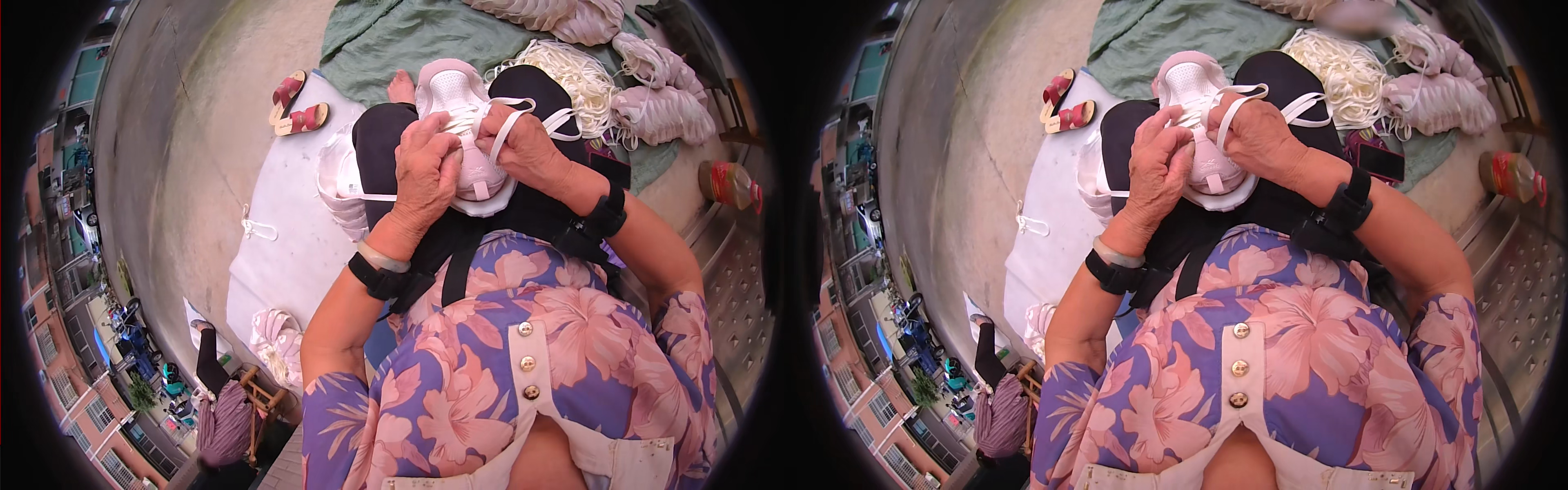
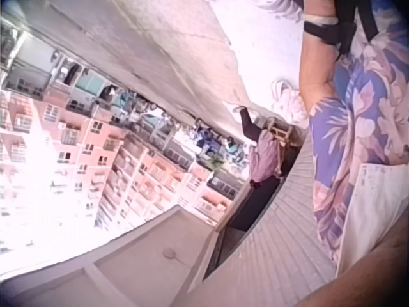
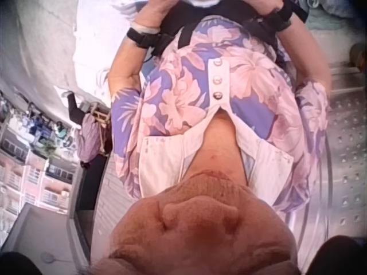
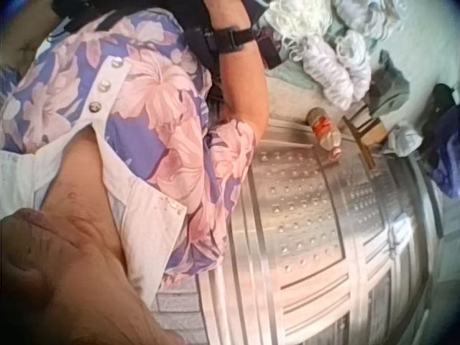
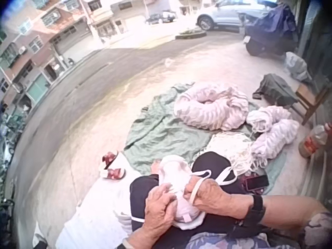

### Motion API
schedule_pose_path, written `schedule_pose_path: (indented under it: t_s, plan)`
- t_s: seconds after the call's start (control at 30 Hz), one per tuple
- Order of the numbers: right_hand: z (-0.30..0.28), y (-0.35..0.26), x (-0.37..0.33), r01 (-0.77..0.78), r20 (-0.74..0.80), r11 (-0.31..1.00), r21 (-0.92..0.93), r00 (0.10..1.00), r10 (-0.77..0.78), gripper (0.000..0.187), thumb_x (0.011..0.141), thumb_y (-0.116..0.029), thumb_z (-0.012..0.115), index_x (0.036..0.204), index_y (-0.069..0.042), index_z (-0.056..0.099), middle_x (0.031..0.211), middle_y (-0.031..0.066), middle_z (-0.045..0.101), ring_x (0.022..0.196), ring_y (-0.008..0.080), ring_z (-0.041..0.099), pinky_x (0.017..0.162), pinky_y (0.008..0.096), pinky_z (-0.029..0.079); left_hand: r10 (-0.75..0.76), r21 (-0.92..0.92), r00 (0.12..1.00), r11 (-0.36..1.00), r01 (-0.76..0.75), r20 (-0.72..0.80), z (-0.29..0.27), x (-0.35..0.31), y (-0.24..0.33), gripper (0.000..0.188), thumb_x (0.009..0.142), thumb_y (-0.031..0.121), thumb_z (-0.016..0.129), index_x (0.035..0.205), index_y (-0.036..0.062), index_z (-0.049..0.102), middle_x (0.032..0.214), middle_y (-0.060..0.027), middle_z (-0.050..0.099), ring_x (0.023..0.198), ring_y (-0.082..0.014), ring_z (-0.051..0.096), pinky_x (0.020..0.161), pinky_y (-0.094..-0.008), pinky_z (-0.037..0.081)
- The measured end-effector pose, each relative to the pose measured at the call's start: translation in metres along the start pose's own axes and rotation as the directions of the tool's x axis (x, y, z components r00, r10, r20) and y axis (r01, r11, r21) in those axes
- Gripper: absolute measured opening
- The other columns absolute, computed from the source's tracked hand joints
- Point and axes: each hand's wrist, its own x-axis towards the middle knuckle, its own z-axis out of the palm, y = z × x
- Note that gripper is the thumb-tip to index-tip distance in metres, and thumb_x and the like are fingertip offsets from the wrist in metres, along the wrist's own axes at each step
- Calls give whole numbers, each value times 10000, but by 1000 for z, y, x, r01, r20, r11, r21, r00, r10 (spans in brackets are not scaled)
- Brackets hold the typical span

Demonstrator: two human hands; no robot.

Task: The recorder is threading laces through a pink and white athletic shoe.

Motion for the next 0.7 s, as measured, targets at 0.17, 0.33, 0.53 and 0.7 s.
schedule_pose_path:
  t_s: [0.17,0.33,0.53,0.7]
  plan:
    - [-18,-16,1,-56,78,998,-37,995,59,226,730,-191,662,897,-63,579,827,116,566,759,320,572,667,384,455,-22,11,996,1000,23,-87,11,5,0,58,800,52,581,840,18,555,1185,-170,523,1052,-298,501,909,-363,383]
    - [-46,-8,-13,222,-139,924,-311,951,-275,599,683,-347,715,1151,-27,520,1055,140,575,968,315,551,807,370,451,-34,-6,997,999,34,-73,-31,-5,-5,79,799,70,560,777,11,513,1183,-203,498,1077,-344,473,905,-399,353]
    - [-109,37,-62,89,-150,905,-416,975,-165,606,701,-256,711,1221,-37,489,1133,149,544,1057,331,513,894,388,417,-183,451,963,855,255,-199,-145,-60,-71,68,810,12,493,758,-32,484,1168,-265,494,1079,-376,491,943,-405,384]
    - [-128,56,-78,102,-35,760,-642,986,-162,405,706,41,566,1103,-38,547,1048,142,563,968,320,539,859,377,425,-404,792,862,394,466,-307,-192,-131,-127,91,797,79,522,812,-9,539,1175,-214,506,1043,-376,493,884,-469,392]
